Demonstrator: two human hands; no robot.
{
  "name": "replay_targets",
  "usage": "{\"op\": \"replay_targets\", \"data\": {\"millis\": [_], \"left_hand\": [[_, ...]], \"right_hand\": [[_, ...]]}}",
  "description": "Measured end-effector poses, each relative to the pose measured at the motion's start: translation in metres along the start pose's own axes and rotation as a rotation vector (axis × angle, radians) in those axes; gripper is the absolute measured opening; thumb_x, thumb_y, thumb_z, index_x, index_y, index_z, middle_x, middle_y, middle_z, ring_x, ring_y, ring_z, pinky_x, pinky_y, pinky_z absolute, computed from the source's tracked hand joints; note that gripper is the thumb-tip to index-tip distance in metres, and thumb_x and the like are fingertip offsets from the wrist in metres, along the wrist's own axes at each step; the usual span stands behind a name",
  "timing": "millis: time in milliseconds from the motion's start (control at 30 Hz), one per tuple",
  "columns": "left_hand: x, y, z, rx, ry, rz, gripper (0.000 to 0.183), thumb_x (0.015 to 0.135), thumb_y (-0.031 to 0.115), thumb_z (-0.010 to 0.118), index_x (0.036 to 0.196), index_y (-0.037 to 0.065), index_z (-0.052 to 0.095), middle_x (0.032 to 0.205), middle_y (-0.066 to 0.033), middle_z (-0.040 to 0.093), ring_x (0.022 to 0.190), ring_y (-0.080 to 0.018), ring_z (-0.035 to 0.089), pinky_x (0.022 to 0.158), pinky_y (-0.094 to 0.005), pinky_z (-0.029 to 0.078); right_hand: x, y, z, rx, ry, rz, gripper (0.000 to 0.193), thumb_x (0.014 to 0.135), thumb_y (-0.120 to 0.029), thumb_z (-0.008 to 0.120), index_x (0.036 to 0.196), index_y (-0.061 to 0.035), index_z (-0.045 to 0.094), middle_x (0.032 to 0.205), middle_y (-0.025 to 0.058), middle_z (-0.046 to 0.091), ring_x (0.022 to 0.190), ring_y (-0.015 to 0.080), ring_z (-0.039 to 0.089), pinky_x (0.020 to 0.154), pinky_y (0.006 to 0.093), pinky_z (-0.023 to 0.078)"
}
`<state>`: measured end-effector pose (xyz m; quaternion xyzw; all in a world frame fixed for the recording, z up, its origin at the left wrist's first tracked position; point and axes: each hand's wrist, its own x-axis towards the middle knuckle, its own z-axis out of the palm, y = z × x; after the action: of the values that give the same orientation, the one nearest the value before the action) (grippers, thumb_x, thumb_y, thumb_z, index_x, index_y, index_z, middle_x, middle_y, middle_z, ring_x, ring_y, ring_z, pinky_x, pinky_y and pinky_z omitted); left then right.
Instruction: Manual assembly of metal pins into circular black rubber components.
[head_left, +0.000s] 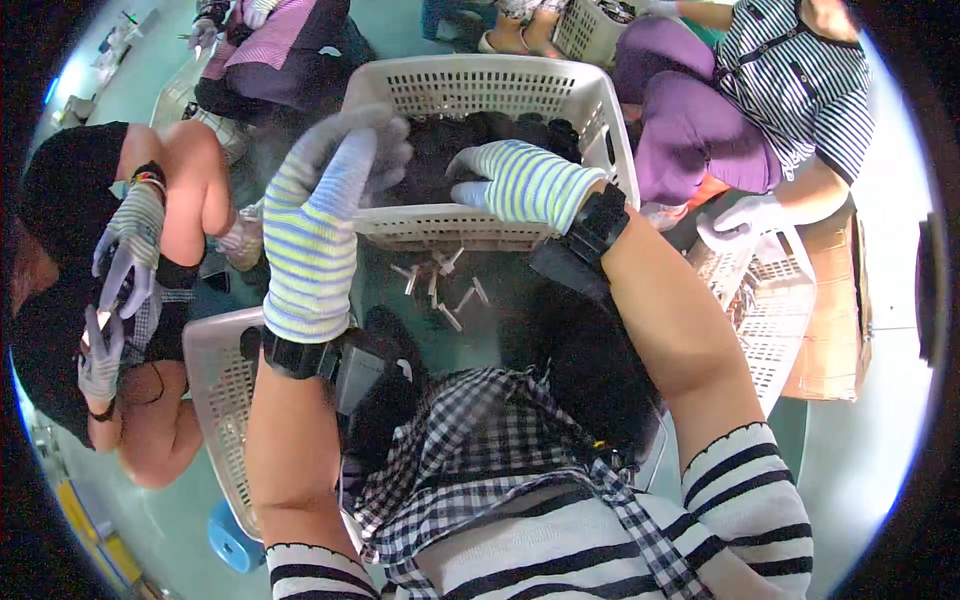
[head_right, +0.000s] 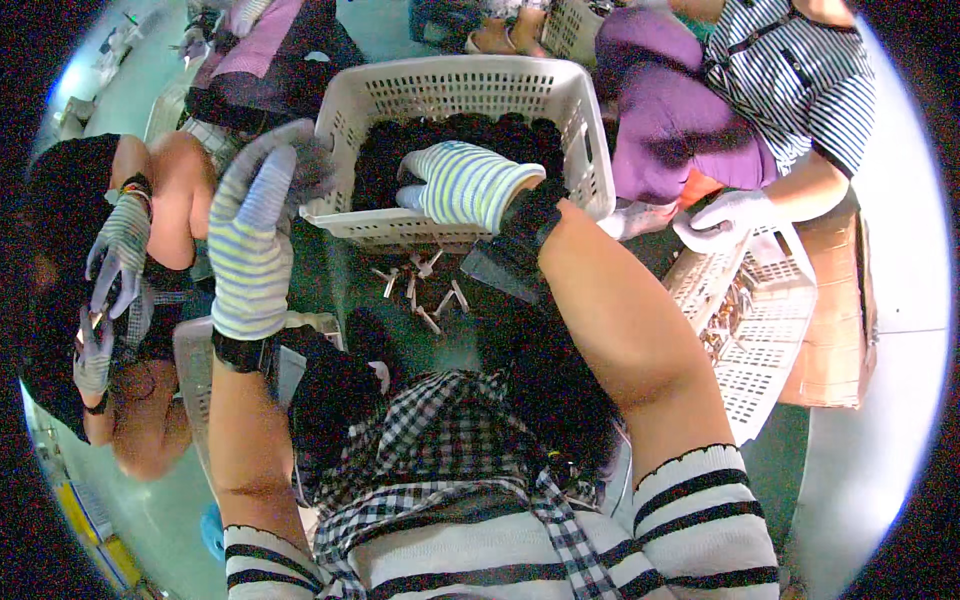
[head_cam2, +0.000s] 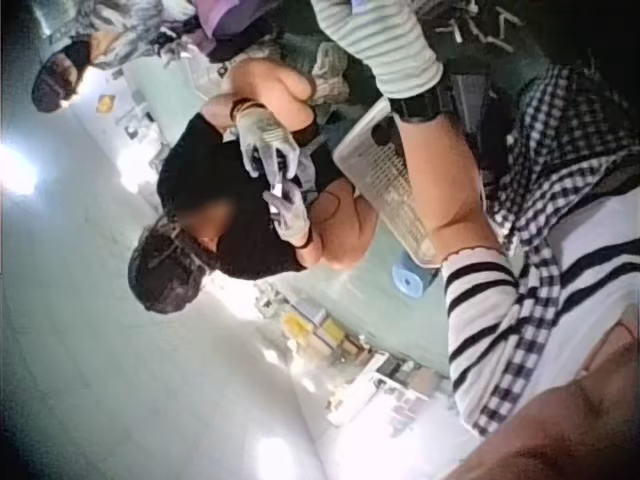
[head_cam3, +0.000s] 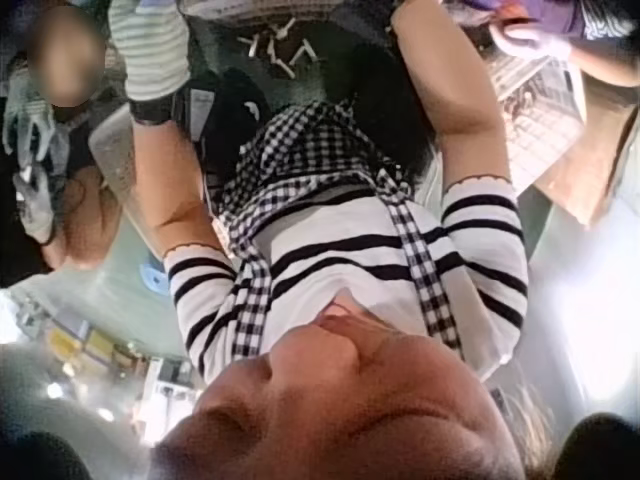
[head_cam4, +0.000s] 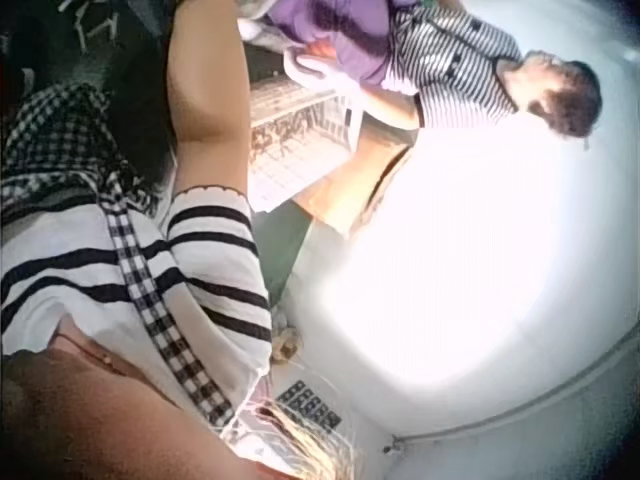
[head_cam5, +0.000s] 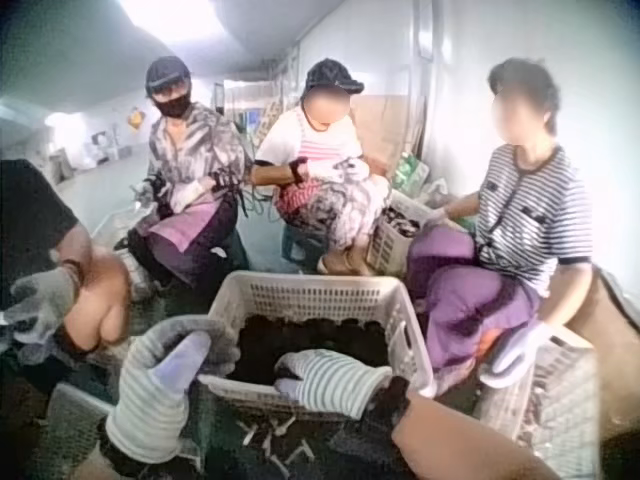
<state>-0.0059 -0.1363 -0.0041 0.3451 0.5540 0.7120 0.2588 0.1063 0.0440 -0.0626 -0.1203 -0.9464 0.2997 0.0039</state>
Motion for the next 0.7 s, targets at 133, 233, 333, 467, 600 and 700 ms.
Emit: {"op": "replay_targets", "data": {"millis": [133, 233, 333, 467, 600, 700], "left_hand": [[0.016, -0.015, -0.007, -0.147, 0.06, -0.136, 0.024, 0.093, 0.017, 0.056, 0.109, 0.001, 0.062, 0.101, -0.0093, 0.067, 0.092, -0.0162, 0.065, 0.08, -0.027, 0.052], [0.017, -0.004, -0.007, -0.088, 0.034, -0.077, 0.027, 0.094, 0.018, 0.054, 0.113, -0.001, 0.06, 0.106, -0.01, 0.065, 0.096, -0.0183, 0.064, 0.085, -0.031, 0.051], [0.02, -0.004, -0.024, -0.049, -0.015, -0.012, 0.032, 0.095, 0.017, 0.051, 0.118, -0.002, 0.057, 0.115, -0.0124, 0.062, 0.105, -0.0216, 0.061, 0.092, -0.0357, 0.049], [0.031, -0.001, -0.045, -0.18, 0.035, -0.003, 0.036, 0.095, 0.021, 0.05, 0.122, -0.002, 0.053, 0.118, -0.0141, 0.06, 0.109, -0.0242, 0.059, 0.095, -0.0375, 0.047], [0.039, 0.001, -0.067, -0.298, 0.097, 0.028, 0.037, 0.095, 0.022, 0.05, 0.123, -0.002, 0.052, 0.12, -0.0149, 0.059, 0.11, -0.0256, 0.059, 0.096, -0.0378, 0.046], [0.046, -0.002, -0.064, -0.291, 0.091, 0.049, 0.033, 0.095, 0.015, 0.048, 0.124, -0.002, 0.052, 0.118, -0.0144, 0.06, 0.11, -0.0242, 0.059, 0.097, -0.0366, 0.047]], "right_hand": [[0.004, 0.012, 0.006, 0.018, -0.038, -0.009, 0.041, 0.083, -0.037, 0.057, 0.104, -0.0028, 0.063, 0.096, 0.0246, 0.065, 0.094, 0.04, 0.061, 0.084, 0.0452, 0.048], [0.007, 0.013, 0.011, -0.054, -0.114, 0.032, 0.04, 0.084, -0.036, 0.057, 0.105, -0.0026, 0.063, 0.094, 0.0248, 0.065, 0.093, 0.0399, 0.061, 0.083, 0.0455, 0.048], [0.01, 0.008, 0.003, -0.016, -0.106, 0.012, 0.04, 0.084, -0.035, 0.057, 0.106, -0.0013, 0.062, 0.096, 0.0251, 0.064, 0.093, 0.0402, 0.061, 0.084, 0.0455, 0.048], [0.016, 0.032, -0.006, -0.037, 0.1, 0.035, 0.039, 0.086, -0.033, 0.057, 0.109, -0.0015, 0.061, 0.102, 0.0232, 0.064, 0.098, 0.0374, 0.061, 0.086, 0.0433, 0.047], [0.024, 0.044, -0.012, 0.099, -0.008, 0.317, 0.033, 0.089, -0.022, 0.059, 0.117, -0.0027, 0.058, 0.106, 0.013, 0.065, 0.103, 0.0231, 0.06, 0.09, 0.0342, 0.045], [0.036, 0.08, 0.0, -0.004, -0.105, 0.272, 0.035, 0.087, -0.028, 0.06, 0.115, -0.0061, 0.061, 0.104, 0.0147, 0.066, 0.101, 0.0263, 0.061, 0.088, 0.0367, 0.047]]}}
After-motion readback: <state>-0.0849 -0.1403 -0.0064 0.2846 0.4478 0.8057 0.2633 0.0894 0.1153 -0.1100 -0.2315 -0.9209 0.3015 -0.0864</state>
